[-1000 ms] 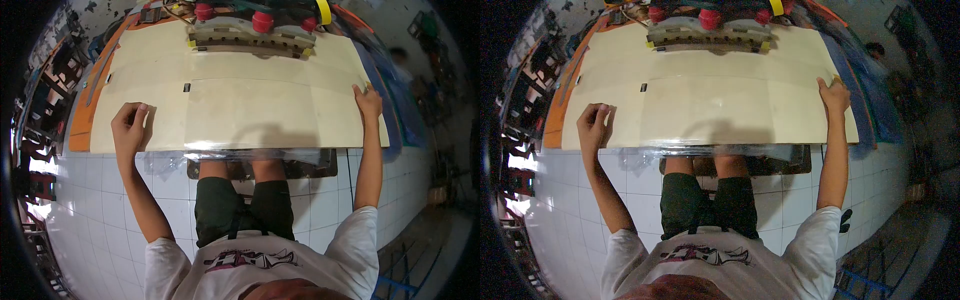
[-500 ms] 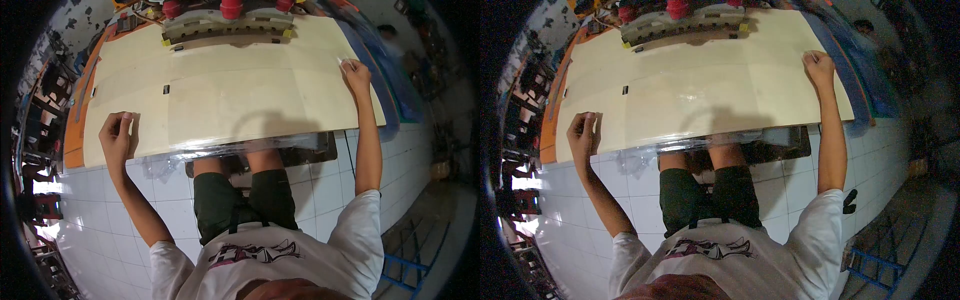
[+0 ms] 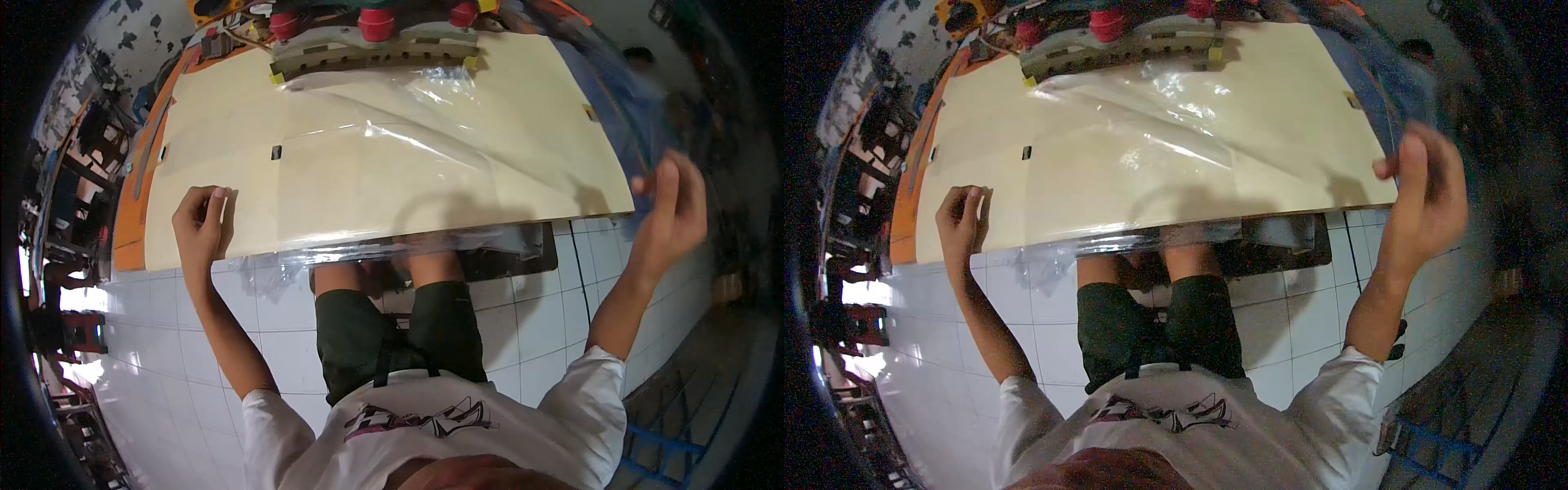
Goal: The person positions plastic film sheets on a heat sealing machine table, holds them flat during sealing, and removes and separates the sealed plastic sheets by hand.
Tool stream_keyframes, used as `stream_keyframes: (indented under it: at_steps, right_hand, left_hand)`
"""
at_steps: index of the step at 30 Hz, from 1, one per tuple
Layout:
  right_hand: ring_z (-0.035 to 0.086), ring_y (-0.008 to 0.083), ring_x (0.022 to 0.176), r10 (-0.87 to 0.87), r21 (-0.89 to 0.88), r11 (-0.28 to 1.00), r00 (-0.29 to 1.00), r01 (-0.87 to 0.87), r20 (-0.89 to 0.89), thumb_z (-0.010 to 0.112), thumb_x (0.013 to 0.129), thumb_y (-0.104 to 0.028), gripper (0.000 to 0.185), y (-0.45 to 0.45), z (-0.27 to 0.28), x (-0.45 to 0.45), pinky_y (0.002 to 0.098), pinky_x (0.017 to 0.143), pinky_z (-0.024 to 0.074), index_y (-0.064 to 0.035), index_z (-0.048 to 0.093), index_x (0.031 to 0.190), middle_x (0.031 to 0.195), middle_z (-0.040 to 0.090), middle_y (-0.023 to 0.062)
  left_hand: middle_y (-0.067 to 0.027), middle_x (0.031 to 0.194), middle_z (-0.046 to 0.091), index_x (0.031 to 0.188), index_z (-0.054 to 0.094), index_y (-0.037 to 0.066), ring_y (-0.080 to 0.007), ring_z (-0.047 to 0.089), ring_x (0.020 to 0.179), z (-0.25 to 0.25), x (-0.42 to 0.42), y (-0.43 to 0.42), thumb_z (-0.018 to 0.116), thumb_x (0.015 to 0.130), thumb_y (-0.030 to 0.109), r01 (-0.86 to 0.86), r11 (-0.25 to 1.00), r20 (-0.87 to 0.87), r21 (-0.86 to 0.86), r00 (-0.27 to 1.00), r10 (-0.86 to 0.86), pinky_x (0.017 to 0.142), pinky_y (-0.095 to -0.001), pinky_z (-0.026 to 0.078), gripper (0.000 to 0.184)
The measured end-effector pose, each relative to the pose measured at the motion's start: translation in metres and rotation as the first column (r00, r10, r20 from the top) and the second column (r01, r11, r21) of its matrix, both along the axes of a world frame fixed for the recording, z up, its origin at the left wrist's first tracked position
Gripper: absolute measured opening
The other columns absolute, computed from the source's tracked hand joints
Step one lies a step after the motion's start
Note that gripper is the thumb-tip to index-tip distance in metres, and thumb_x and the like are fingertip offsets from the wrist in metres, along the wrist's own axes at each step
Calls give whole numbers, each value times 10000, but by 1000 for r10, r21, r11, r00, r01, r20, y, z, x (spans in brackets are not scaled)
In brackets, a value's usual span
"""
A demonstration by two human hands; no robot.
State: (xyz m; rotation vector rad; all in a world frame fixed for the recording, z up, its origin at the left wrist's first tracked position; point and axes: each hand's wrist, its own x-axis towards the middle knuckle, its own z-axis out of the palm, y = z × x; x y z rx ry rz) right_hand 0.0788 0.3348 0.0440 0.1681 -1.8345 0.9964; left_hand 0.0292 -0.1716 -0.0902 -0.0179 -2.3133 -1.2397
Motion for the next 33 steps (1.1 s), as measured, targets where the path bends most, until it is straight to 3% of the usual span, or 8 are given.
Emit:
stream_keyframes:
  at_steps: [4,15,16,18,23,25,26,33]
  right_hand:
    - [566,90,603,246,-319,927,962,-198,119,664,925,-173,209,48,1,-48,231,565,464,12,665,1023,801,621,32]
    - [624,160,695,220,-378,919,944,-115,248,711,894,-260,363,95,-32,-98,283,631,494,32,649,1102,891,648,70]
    - [636,229,828,-135,31,991,948,132,287,714,879,-287,442,106,-42,-113,334,736,499,46,623,1155,992,652,125]
    - [519,371,1235,-611,614,692,762,381,216,700,851,-351,625,101,-41,-128,430,1037,396,61,538,1292,1286,563,256]
    - [486,361,1267,-155,650,737,889,-187,432,697,847,-361,710,48,-70,-184,413,1071,371,58,460,1369,1342,513,264]
    - [480,345,1267,96,310,762,572,-569,814,721,821,-405,795,32,-77,-197,397,1077,366,60,429,1397,1323,520,262]
    - [569,287,1112,-46,525,637,653,-564,756,780,762,-420,814,34,-82,-213,357,972,441,66,475,1340,1195,571,209]
    - [535,152,749,-135,385,642,396,-663,908,865,664,-323,671,14,-52,-229,298,661,451,11,536,1143,863,544,46]
  left_hand:
    - [-23,706,595,873,652,-23,-66,488,641,1,2,-2,651,926,173,-15,998,9,-55,1000,16,595,-218,402,203]
    - [-30,732,589,874,655,-33,-74,492,647,0,0,-2,649,924,171,26,996,-50,-86,998,-30,592,-227,403,210]
    - [-29,734,590,876,656,-33,-75,494,647,0,0,-2,651,924,171,22,997,-35,-74,999,-24,593,-227,404,210]
    - [-28,735,591,878,657,-34,-77,495,647,-1,2,0,652,923,171,16,998,-14,-55,1000,-17,593,-227,405,210]
    - [-38,746,615,894,662,-29,-76,521,653,-3,1,-2,654,922,174,14,997,-17,-72,1000,-15,599,-228,424,205]
    - [-42,746,620,897,662,-29,-76,527,654,-2,1,-2,657,921,175,3,998,-14,-66,1000,-4,601,-228,429,205]
    - [-46,745,625,900,662,-29,-76,532,656,-2,1,-2,659,920,176,-5,999,-16,-52,1000,4,604,-229,434,205]
    - [-47,744,628,881,664,-36,-84,547,672,4,3,4,664,913,175,-10,1000,8,-24,1000,11,625,-234,449,214]
